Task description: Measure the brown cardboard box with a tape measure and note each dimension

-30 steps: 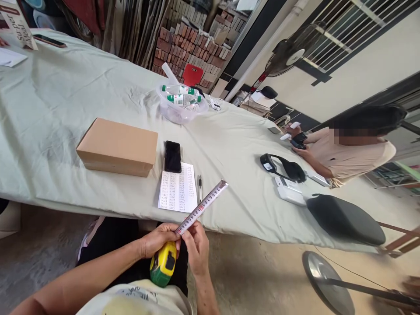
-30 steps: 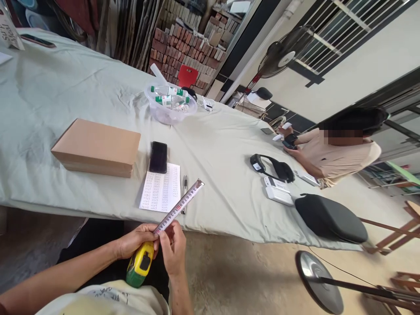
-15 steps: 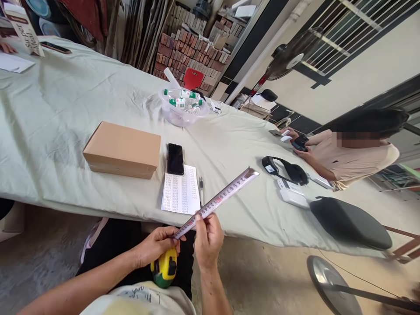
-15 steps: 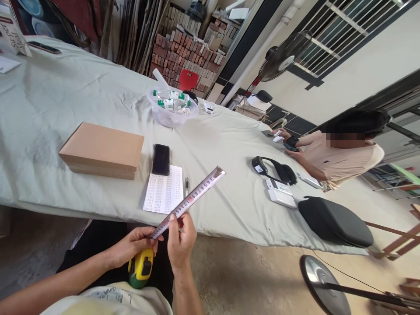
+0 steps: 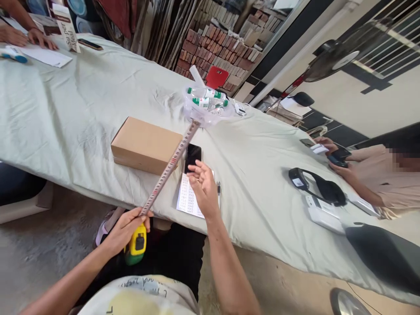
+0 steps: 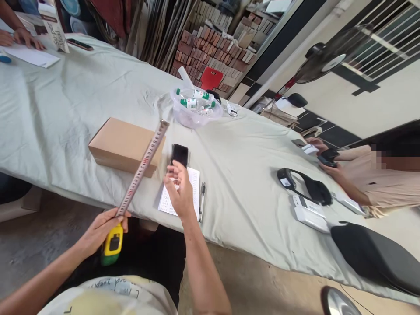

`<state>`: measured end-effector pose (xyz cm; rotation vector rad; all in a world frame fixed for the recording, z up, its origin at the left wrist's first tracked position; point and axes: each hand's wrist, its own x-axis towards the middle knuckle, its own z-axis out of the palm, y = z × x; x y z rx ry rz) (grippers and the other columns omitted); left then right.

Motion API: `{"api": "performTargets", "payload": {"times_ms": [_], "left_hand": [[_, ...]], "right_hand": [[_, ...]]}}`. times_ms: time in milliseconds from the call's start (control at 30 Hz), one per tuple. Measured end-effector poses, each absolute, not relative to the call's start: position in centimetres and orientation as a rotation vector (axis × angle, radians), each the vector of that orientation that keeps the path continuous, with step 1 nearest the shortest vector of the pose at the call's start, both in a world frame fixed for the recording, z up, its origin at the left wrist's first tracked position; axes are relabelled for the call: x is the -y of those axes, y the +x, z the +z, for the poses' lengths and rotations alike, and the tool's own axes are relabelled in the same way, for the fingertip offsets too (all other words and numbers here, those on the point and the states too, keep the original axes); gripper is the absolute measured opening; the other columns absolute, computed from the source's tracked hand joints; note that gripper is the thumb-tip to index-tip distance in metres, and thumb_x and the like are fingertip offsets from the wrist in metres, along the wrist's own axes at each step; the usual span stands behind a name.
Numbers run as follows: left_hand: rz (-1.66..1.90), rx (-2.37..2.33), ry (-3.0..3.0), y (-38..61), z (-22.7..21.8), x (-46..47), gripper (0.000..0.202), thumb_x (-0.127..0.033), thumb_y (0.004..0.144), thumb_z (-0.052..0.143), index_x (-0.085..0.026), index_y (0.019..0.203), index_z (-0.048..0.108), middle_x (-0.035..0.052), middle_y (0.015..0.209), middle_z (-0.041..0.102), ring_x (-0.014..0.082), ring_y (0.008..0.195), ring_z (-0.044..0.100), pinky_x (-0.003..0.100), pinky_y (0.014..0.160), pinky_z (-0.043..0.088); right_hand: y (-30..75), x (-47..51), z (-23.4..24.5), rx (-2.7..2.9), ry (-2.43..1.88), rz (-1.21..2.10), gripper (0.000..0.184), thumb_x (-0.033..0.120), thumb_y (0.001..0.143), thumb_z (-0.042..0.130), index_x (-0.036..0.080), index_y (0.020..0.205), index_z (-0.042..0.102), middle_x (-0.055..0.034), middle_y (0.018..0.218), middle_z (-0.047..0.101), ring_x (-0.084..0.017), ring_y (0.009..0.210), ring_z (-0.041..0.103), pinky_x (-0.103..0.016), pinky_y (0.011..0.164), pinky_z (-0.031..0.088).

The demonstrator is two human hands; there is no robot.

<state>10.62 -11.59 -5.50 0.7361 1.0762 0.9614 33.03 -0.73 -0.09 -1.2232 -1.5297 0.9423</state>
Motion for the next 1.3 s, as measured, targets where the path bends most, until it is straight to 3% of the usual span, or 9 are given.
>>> {"api": "performTargets", "payload": {"times_ms": [100, 167, 300, 433, 767, 933, 1300], "left_hand": [[0.956, -1.195, 0.741, 6.4, -4.3, 12.5, 0.033, -0.044, 0.082, 0.075, -0.017, 0.100, 0.072, 0.0044, 0.075, 0.069, 0.0188, 0.072, 0.063, 0.027, 0.066, 0.048], [0.935, -1.262, 0.749, 3.6, -3.4, 12.8, 0.036, -0.045, 0.081, 0.077, -0.017, 0.104, 0.071, 0.0039, 0.074, 0.068, 0.0188, 0.071, 0.063, 0.026, 0.064, 0.049], [0.912, -1.365, 0.824, -0.4, -1.9, 12.4, 0.039, -0.046, 0.083, 0.076, -0.020, 0.111, 0.067, 0.0033, 0.076, 0.068, 0.0186, 0.071, 0.062, 0.025, 0.060, 0.049], [0.939, -1.418, 0.842, -0.3, -1.4, 12.0, 0.037, -0.044, 0.085, 0.074, -0.021, 0.112, 0.066, 0.0017, 0.078, 0.066, 0.0176, 0.070, 0.061, 0.025, 0.058, 0.050], [0.914, -1.285, 0.746, 6.3, -3.7, 12.9, 0.046, -0.047, 0.087, 0.068, -0.015, 0.120, 0.062, 0.0036, 0.078, 0.069, 0.0215, 0.079, 0.069, 0.028, 0.070, 0.050], [0.868, -1.269, 0.759, 7.6, -2.7, 12.6, 0.044, -0.047, 0.084, 0.068, -0.014, 0.112, 0.059, 0.0027, 0.074, 0.068, 0.0204, 0.073, 0.068, 0.029, 0.069, 0.050], [0.830, -1.244, 0.675, 8.5, -0.3, 13.3, 0.040, -0.044, 0.085, 0.069, -0.016, 0.112, 0.061, 0.0032, 0.073, 0.069, 0.0206, 0.070, 0.069, 0.027, 0.060, 0.049]], "right_hand": [[31.8, -3.6, -0.8, 1.599, -1.304, 1.062, 0.095, 0.066, 0.083, 0.069, 0.024, 0.159, 0.030, -0.0220, 0.162, 0.039, -0.034, 0.133, 0.059, -0.050, 0.102, 0.054], [30.5, -6.3, -1.1, 1.612, -1.309, 1.037, 0.099, 0.070, 0.083, 0.067, 0.022, 0.161, 0.027, -0.0211, 0.168, 0.029, -0.036, 0.142, 0.051, -0.054, 0.112, 0.047], [27.8, -9.6, -1.6, 1.646, -1.264, 0.926, 0.095, 0.062, 0.081, 0.073, 0.022, 0.158, 0.034, -0.0166, 0.167, 0.033, -0.035, 0.153, 0.034, -0.058, 0.125, 0.030], [26.4, -8.6, -2.0, 1.628, -1.307, 0.953, 0.088, 0.052, 0.082, 0.071, 0.023, 0.157, 0.036, -0.0151, 0.162, 0.041, -0.034, 0.152, 0.037, -0.060, 0.125, 0.029], [25.5, -3.5, -2.6, 1.705, -1.305, 0.659, 0.083, 0.057, 0.094, 0.052, 0.026, 0.163, 0.017, -0.0099, 0.173, 0.020, -0.030, 0.162, 0.011, -0.062, 0.128, 0.021], [25.7, -4.6, -2.7, 1.688, -1.278, 0.706, 0.074, 0.058, 0.099, 0.038, 0.024, 0.162, 0.021, -0.0091, 0.172, 0.022, -0.026, 0.162, 0.014, -0.056, 0.129, 0.021], [25.6, -4.6, -3.4, 1.663, -1.232, 0.663, 0.071, 0.055, 0.102, 0.031, 0.022, 0.163, 0.018, -0.0109, 0.172, 0.024, -0.025, 0.161, 0.017, -0.055, 0.130, 0.022]]}}
